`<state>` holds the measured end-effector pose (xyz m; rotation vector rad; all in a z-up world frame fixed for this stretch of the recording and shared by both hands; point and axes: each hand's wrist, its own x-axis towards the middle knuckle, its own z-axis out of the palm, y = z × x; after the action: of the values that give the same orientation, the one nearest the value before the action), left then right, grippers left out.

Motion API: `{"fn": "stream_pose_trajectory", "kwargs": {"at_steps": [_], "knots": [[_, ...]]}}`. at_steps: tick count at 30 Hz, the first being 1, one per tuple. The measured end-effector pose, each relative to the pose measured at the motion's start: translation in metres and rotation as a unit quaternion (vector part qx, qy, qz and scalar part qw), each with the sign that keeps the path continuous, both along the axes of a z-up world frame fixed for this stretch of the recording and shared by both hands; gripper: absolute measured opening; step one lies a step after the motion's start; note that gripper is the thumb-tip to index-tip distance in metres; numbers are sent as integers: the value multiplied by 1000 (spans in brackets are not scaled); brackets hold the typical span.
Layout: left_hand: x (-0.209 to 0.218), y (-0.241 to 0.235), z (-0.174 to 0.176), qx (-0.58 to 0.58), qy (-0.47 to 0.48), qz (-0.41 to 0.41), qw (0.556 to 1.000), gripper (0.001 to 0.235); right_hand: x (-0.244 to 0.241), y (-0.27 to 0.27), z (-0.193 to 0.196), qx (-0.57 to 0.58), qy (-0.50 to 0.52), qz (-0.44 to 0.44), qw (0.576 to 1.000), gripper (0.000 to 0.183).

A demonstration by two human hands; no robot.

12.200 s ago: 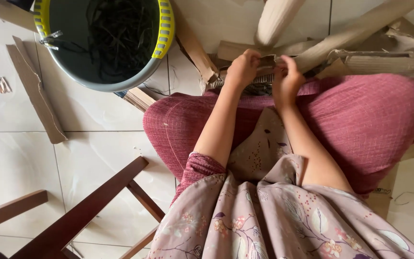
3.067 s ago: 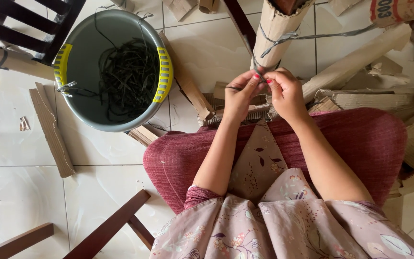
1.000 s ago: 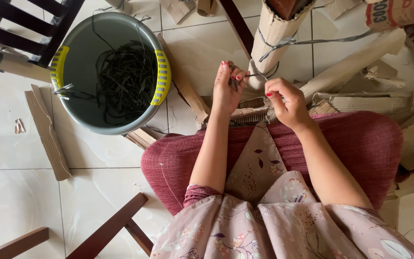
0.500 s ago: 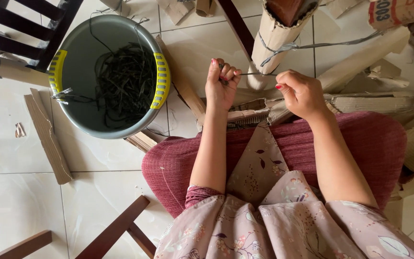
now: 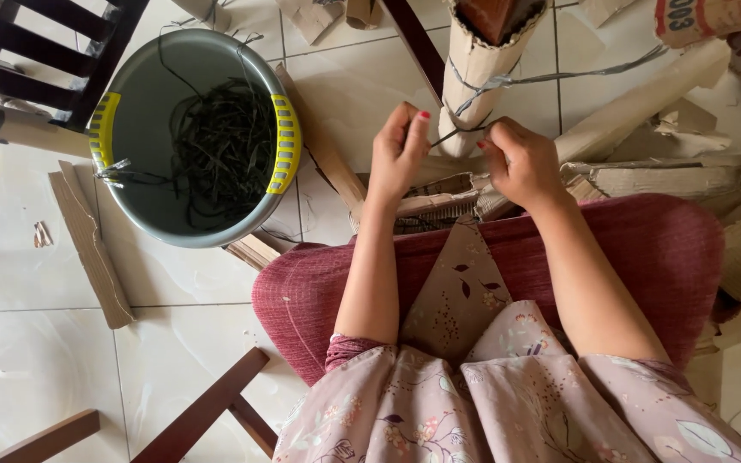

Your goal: The person sits cross-legged on a chair and ties a dark cord around a cardboard-wrapped chair leg. They pull the cord from a nearby bucket, wrap it around the leg, and tie it securely.

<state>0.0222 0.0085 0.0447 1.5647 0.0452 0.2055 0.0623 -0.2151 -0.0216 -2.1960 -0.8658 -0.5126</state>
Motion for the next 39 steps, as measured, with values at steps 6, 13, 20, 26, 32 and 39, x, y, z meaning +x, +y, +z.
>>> {"fn": "stream_pose_trajectory", "kwargs": {"at_steps": [6, 13, 20, 26, 32, 39], "knots": [[-13, -16, 13, 68, 75, -18, 995, 35, 0, 18, 8, 0, -26, -22, 999, 20], [-3, -34, -16, 219, 135, 74, 964, 19, -3, 28, 28, -4, -39, -41, 998, 23], [-1, -30, -7, 239, 158, 56, 956, 6, -5, 28, 32, 10, -10, -44, 999, 23], [-7, -29, 22, 66, 186, 17, 980, 9, -4, 23, 5, 74, 33, -24, 996, 24], [-5, -36, 7, -69, 184, 24, 980, 11, -22, 23, 31, 144, 117, -57, 981, 22], [-4, -26, -35, 88, 77, 32, 993, 17, -25, 15, 33, 81, 112, -80, 987, 7]]}}
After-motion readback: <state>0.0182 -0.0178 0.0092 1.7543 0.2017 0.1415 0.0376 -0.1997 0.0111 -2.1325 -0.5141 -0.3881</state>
